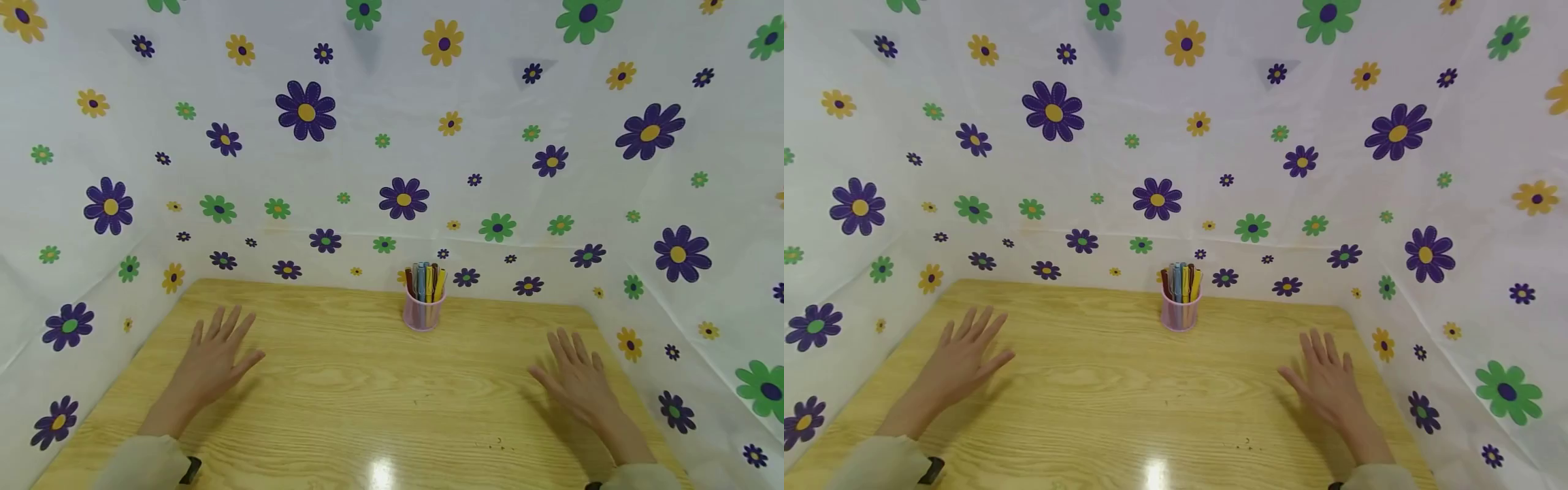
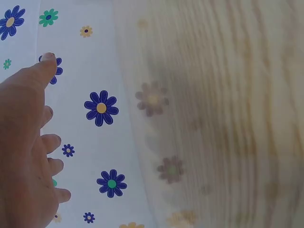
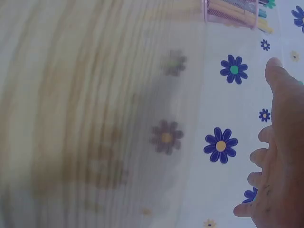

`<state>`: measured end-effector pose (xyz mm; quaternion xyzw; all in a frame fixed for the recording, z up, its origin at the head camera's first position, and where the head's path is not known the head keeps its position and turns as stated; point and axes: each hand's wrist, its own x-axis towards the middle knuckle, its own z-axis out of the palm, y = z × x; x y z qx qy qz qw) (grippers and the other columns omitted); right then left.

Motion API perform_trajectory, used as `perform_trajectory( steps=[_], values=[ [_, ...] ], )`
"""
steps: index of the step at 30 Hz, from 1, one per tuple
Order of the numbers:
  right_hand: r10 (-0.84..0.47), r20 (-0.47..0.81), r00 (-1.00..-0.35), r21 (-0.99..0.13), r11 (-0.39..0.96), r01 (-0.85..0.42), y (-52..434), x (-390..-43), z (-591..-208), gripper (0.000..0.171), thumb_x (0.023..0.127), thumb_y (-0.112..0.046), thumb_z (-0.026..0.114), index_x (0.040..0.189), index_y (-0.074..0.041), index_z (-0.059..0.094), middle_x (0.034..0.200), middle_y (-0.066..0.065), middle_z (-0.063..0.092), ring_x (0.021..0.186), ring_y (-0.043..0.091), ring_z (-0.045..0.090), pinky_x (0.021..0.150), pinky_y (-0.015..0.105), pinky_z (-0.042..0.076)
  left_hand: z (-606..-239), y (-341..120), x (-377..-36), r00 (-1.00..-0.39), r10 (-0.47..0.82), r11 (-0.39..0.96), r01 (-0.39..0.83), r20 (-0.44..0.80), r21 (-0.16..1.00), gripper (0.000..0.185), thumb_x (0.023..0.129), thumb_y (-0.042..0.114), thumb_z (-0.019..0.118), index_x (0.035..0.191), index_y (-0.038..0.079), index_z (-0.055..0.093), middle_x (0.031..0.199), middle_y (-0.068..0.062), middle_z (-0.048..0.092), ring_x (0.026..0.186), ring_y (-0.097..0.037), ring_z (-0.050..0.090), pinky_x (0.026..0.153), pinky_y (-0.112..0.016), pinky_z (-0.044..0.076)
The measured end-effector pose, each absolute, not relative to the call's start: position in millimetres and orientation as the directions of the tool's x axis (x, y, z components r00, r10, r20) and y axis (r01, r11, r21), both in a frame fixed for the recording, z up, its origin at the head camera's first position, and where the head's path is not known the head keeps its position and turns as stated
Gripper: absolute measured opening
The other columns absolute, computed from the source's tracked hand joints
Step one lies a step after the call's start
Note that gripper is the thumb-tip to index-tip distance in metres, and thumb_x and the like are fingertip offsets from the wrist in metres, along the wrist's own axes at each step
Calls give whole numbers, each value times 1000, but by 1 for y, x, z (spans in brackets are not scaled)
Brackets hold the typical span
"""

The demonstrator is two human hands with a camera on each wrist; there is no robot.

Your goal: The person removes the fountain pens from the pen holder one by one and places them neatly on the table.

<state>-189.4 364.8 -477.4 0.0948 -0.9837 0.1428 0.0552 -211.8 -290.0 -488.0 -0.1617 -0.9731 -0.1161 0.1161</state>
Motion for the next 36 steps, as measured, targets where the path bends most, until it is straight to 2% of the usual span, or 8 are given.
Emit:
perform_trajectory(
  steps=[7,14,24,29,36],
  values=[
    [-193,155,-969,-303,924,-233,347,-200,-473,88,106,-53,50,164,1,12,168,29,10,155,46,-2,115,79,7,-487,-270,-226,-910,301,914,361,287,185,79,104,54,54,163,7,30,169,-24,18,155,-48,10,120,-72,6],
    [-199,190,-961,-309,917,-251,332,-211,-471,87,106,-52,50,163,5,15,167,31,13,154,49,2,116,78,9,-481,-241,-241,-898,331,894,397,289,210,78,104,53,54,163,6,30,168,-24,19,155,-46,11,120,-72,9],
    [-200,207,-958,-346,901,-263,305,-228,-467,80,108,-46,50,159,9,21,164,34,19,151,54,11,117,75,12,-478,-197,-259,-898,351,852,423,264,307,76,108,50,49,165,6,23,169,-21,18,156,-42,10,122,-68,7],
    [-201,226,-953,-362,891,-273,293,-236,-468,79,109,-45,49,159,9,21,163,33,21,151,54,12,119,73,13,-475,-179,-263,-889,354,839,439,292,320,74,108,48,50,164,7,25,169,-19,20,156,-41,13,123,-66,9],
    [-207,259,-943,-409,861,-301,280,-249,-472,74,110,-41,49,157,11,25,160,36,27,148,55,21,119,72,17,-473,-153,-271,-883,345,803,453,319,387,71,108,45,51,163,6,28,168,-19,25,155,-41,17,122,-66,16]
  ],
)
